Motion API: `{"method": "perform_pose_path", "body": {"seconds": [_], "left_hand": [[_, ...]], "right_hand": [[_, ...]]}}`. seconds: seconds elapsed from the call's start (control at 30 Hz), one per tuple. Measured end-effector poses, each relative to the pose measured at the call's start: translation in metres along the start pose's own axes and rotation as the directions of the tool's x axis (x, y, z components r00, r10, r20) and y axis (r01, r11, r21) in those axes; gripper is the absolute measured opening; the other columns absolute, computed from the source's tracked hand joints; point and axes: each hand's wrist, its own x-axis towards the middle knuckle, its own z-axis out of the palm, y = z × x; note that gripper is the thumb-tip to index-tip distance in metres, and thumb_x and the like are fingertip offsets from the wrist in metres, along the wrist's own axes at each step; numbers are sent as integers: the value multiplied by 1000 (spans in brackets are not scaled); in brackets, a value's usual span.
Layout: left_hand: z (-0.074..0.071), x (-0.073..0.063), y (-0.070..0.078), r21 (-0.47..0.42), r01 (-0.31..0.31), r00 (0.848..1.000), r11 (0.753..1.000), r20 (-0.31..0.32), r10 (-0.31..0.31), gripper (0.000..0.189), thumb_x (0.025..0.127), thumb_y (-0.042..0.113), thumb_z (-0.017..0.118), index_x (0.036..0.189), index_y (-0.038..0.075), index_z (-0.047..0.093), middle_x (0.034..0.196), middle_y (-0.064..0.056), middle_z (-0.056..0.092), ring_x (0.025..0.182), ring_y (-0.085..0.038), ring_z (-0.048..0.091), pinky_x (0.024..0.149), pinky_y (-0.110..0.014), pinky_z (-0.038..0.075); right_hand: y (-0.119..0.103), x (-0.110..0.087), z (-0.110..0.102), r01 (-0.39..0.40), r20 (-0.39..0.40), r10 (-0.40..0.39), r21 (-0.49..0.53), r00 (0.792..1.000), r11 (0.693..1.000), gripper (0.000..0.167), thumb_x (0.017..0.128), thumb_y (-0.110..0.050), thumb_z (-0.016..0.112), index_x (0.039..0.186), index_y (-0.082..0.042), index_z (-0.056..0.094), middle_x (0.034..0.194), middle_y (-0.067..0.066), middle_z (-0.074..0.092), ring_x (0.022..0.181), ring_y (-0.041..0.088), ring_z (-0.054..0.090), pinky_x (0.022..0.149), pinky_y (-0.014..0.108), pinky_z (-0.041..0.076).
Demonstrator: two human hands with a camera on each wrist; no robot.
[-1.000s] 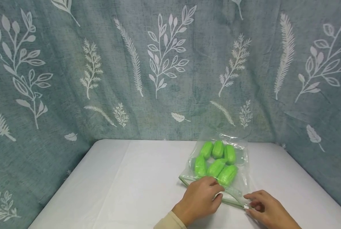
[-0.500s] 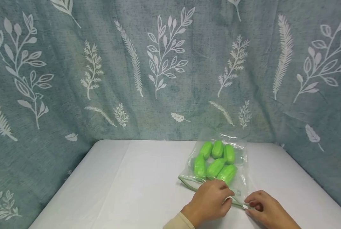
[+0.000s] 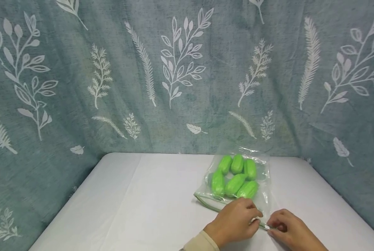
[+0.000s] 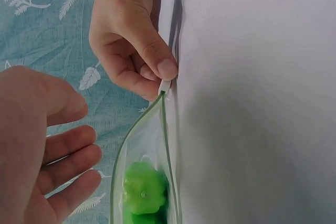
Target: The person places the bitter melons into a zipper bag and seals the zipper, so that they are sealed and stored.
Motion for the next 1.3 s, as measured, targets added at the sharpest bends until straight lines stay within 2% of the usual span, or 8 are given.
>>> {"method": "perform_pose_path", "body": {"seconds": [0.1, 0.2, 0.43, 0.6, 0.83, 1.03, 1.2, 1.3], "left_hand": [[2, 0, 1, -13, -3, 1000, 1000, 17, 3, 14, 89, 26, 72, 102, 26, 78, 93, 14, 62, 86, 2, 54, 80, -8, 43], [5, 1, 0, -17, 1, 1000, 1000, 29, 0, 14, 89, 27, 72, 102, 26, 78, 93, 14, 62, 85, 2, 54, 78, -8, 43], [7, 0, -4, -34, 8, 998, 999, 59, -6, 15, 89, 27, 73, 103, 26, 78, 94, 14, 64, 84, 3, 54, 75, -7, 43], [7, -2, -6, -23, 14, 997, 1000, 78, -12, 15, 88, 29, 74, 103, 27, 79, 93, 14, 64, 84, 3, 55, 73, -8, 43], [10, -7, -8, 3, 35, 994, 999, 105, -35, 17, 86, 31, 75, 102, 31, 79, 92, 16, 64, 85, 3, 56, 72, -9, 44], [11, -6, -6, 26, 58, 990, 998, 126, -61, 18, 85, 33, 77, 103, 33, 79, 92, 16, 63, 84, 3, 53, 69, -8, 42], [13, -3, -2, 51, 65, 987, 997, 146, -72, 17, 86, 35, 76, 102, 33, 80, 94, 15, 62, 84, 2, 52, 68, -8, 41], [15, -2, 0, 55, 67, 984, 996, 160, -75, 16, 87, 35, 75, 102, 33, 80, 95, 15, 61, 84, 2, 51, 68, -8, 41]], "right_hand": [[1, -2, 1, 56, -20, -56, 8, 998, 998, 21, 76, -9, 85, 85, -20, 69, 95, -5, 57, 77, -2, 53, 59, 25, 48], [1, -2, 0, 47, -14, -47, 6, 999, 999, 18, 78, -10, 85, 84, -21, 71, 96, -5, 57, 79, -2, 53, 61, 25, 48], [-3, 2, -4, -54, 58, 54, -5, 997, 999, 14, 82, -11, 82, 86, -20, 72, 99, -3, 61, 84, -1, 55, 66, 26, 50], [-6, 3, -5, -56, 55, 56, 9, 997, 998, 12, 84, -11, 79, 90, -17, 71, 99, -3, 64, 83, -2, 58, 67, 25, 52], [-11, 3, -5, -153, 80, 151, 20, 985, 988, 10, 88, -10, 76, 94, -13, 68, 95, -2, 57, 75, -2, 56, 63, 24, 51], [-12, 3, -6, -166, 93, 158, 74, 983, 983, 6, 94, -12, 70, 99, -10, 68, 81, -10, 58, 67, 0, 52, 58, 25, 47], [-12, 3, -8, -195, 141, 178, 113, 974, 974, 12, 100, -19, 63, 105, -9, 66, 84, -13, 66, 73, 0, 59, 62, 26, 51], [-13, 1, -8, -194, 109, 184, 98, 977, 976, 12, 100, -20, 63, 105, -9, 67, 85, -12, 67, 74, 0, 60, 63, 26, 51]]}}
